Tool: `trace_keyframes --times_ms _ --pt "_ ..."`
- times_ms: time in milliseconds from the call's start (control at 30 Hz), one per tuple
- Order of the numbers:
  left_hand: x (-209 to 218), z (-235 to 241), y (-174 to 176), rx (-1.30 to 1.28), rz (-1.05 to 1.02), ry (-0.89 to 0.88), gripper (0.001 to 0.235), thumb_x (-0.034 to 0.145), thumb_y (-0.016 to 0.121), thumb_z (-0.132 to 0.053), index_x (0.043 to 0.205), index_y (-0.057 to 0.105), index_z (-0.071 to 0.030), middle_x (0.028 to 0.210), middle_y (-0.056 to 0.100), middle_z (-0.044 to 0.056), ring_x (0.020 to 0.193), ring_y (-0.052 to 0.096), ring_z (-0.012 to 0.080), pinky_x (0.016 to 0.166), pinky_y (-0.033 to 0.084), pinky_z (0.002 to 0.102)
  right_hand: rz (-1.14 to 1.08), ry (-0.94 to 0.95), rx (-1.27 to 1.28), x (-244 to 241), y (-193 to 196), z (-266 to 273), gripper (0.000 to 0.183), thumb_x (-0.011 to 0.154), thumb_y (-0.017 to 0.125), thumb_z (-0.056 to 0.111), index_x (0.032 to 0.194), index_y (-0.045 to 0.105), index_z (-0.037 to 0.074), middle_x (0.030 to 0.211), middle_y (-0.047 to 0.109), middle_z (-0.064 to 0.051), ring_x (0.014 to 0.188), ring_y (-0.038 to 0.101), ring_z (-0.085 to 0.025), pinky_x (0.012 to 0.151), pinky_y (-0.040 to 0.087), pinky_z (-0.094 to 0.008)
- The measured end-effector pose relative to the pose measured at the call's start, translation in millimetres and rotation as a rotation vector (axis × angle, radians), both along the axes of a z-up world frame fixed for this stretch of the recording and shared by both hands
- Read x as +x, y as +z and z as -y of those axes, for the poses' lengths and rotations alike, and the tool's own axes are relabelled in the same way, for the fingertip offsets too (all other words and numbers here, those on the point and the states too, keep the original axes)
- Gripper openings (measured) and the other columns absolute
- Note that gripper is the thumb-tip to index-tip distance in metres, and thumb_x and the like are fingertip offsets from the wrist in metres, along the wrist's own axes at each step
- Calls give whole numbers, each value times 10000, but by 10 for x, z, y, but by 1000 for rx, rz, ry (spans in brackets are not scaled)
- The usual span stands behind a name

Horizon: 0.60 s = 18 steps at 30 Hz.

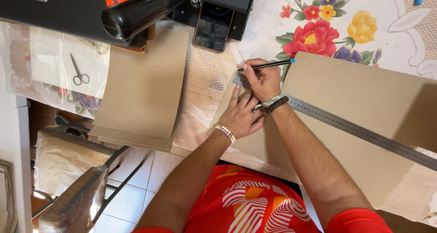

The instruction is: The person measures and marks lines on a piece of cardboard using a metal ruler and a pen. They repeatedly reposition the ruler to draw straight lines across the cardboard surface on a table.

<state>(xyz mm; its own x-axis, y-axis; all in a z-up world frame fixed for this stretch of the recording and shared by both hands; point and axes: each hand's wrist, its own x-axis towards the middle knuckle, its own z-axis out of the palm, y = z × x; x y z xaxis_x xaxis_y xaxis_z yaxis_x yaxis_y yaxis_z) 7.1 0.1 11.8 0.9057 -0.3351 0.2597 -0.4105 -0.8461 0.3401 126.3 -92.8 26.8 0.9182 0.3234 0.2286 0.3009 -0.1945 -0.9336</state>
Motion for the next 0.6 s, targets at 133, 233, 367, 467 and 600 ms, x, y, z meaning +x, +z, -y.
trace_keyframes --times_ms 133,233,367,467,600 --pt "-16 7 -57 -14 12 -3 303 880 582 -423 842 675 -137 1147 588 129 1258 519 340 1176 213 682 4 11 5 -6 -26 12 111 966 725 83 855 729 77 715 700 -79 607 636 -233 622 509 -325" --pt "-12 0 -55 -7 18 -9 283 871 594 -418 865 688 -151 1184 589 129 1275 513 339 1172 221 686 8 15 7 6 -24 4 108 965 726 79 857 731 76 707 696 -78 605 638 -244 622 512 -329" --pt "-24 1 -28 -6 -11 -11 301 879 587 -426 883 702 -147 1220 591 132 1296 505 339 1177 211 681 7 10 -14 -5 -11 11 111 967 715 73 856 723 69 710 694 -93 620 652 -265 626 513 -342" --pt "-15 -7 -39 -10 -14 -14 304 885 581 -422 868 697 -142 1216 592 137 1299 503 343 1177 206 681 3 7 -15 3 -47 5 99 965 723 88 866 731 78 716 699 -83 623 654 -255 634 515 -334" --pt "-27 -9 -51 -1 -10 -15 320 908 556 -435 868 683 -144 1314 574 155 1356 474 355 1172 202 676 3 -78 -13 -4 -45 24 67 975 721 116 917 750 100 753 714 -69 675 662 -188 669 514 -315"
